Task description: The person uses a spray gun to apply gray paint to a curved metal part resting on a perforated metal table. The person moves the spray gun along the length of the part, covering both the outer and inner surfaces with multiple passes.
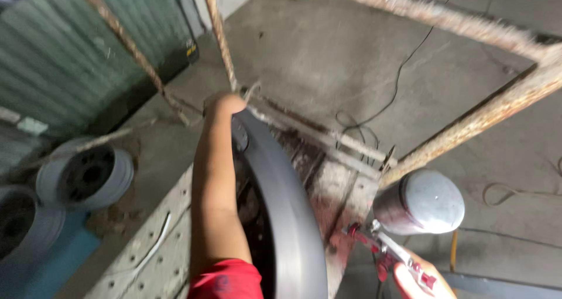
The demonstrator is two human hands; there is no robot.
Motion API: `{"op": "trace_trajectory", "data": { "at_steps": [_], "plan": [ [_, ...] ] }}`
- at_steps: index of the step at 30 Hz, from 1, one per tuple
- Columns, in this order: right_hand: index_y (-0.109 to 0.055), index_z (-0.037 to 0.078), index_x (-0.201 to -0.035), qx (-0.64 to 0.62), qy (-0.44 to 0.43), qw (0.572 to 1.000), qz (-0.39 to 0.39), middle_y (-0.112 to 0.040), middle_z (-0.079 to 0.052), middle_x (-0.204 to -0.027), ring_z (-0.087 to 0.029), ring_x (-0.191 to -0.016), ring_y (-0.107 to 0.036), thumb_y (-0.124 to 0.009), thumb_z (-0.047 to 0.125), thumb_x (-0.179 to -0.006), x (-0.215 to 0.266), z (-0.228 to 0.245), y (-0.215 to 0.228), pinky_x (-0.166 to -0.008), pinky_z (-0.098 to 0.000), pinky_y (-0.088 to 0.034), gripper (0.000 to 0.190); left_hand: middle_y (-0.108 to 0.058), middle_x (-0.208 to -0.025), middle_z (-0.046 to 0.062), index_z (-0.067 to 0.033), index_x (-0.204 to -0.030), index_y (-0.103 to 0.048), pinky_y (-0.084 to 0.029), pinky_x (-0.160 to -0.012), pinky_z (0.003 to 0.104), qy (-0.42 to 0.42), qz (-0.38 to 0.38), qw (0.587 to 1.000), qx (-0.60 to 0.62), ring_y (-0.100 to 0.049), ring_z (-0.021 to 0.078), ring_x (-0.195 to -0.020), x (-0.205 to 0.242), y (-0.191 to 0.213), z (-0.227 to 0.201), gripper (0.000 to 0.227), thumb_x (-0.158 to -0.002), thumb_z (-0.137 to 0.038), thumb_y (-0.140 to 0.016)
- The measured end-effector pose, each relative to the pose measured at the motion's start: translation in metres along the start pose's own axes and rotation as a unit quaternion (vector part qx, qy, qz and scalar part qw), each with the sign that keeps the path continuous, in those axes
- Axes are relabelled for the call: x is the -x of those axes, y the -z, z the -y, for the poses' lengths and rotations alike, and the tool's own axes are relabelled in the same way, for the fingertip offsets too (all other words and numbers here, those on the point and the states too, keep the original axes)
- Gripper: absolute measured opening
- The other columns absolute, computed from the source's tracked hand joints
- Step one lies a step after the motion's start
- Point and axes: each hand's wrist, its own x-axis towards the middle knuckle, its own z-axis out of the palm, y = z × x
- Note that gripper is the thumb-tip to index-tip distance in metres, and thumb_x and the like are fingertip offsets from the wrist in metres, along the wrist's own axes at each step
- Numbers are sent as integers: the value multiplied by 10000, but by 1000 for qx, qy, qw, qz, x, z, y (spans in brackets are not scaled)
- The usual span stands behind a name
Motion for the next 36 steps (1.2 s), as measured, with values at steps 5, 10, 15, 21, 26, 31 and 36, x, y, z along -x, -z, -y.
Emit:
{"op": "trace_trajectory", "data": {
  "at_steps": [5, 10, 15, 21, 26, 31, 36],
  "plan": [
    [-567, 22, -1432, -76, -82, 991, -67, -677, 4, -1056, -96, -944, -548, -593, 328, -953, 20, 39, -25, -839, -259, -410, 569, -712, -1197, 140, -121, -1047, -788, -408, -1069, 557, -293, -114, 947, -68, -615, 360, -1220, 102, -30, -34, 398, -926, -444, -589],
    [-684, 64, -1210, 13, -136, 988, -68, -591, 58, -854, -64, -718, -423, -596, 327, -976, 41, 88, -48, -604, -239, -367, 362, -713, -892, 84, -129, -746, -753, -461, -971, 580, -568, -261, 776, 82, -651, 314, -996, 245, -106, -64, 340, -719, -465, -705],
    [-696, 76, -1124, 88, -104, 990, -41, -565, 32, -815, -59, -679, -405, -577, 284, -976, 79, 115, -73, -573, -238, -388, 282, -675, -876, 123, -84, -825, -706, -372, -1136, 592, -658, -47, 737, 145, -574, 331, -1018, 398, -168, -73, 305, -742, -366, -787],
    [-650, 127, -1280, -13, -162, 984, -70, -668, 7, -861, -61, -549, -410, -538, 228, -916, 113, 119, -98, -474, -245, -365, 394, -283, -1642, 278, 43, -1555, -287, -208, -1241, 591, -429, -237, 846, 210, -249, 474, -1539, 398, -170, -42, 873, -884, -347, -688],
    [-672, 36, -1211, -49, -156, 986, -16, -521, -6, -710, -77, -517, -360, -488, 271, -1077, 120, 113, -113, -455, -260, -290, 327, -38, -1740, 284, 36, -1656, -133, -205, -1331, 516, -193, -370, 793, 444, -96, 441, -1631, 366, -175, -71, 789, -1073, -334, -515],
    [-670, 33, -1038, 7, -152, 988, 26, -411, 64, -564, -58, -505, -343, -502, 259, -1032, 113, 137, -130, -449, -263, -270, 281, -172, -1702, 296, 60, -1628, -134, -195, -1272, 426, -167, -64, 825, 536, -184, 377, -1591, 537, -202, -8, 894, -1003, -342, -630],
    [-692, 74, -1053, 39, -136, 989, 38, -490, 82, -610, -47, -496, -339, -514, 249, -969, 98, 149, -133, -441, -255, -272, 264, -413, -1556, 276, 43, -1546, -282, -353, -1181, 375, -9, 56, 900, 432, -416, 354, -1463, 652, -197, 49, 854, -933, -391, -688]
  ]
}}
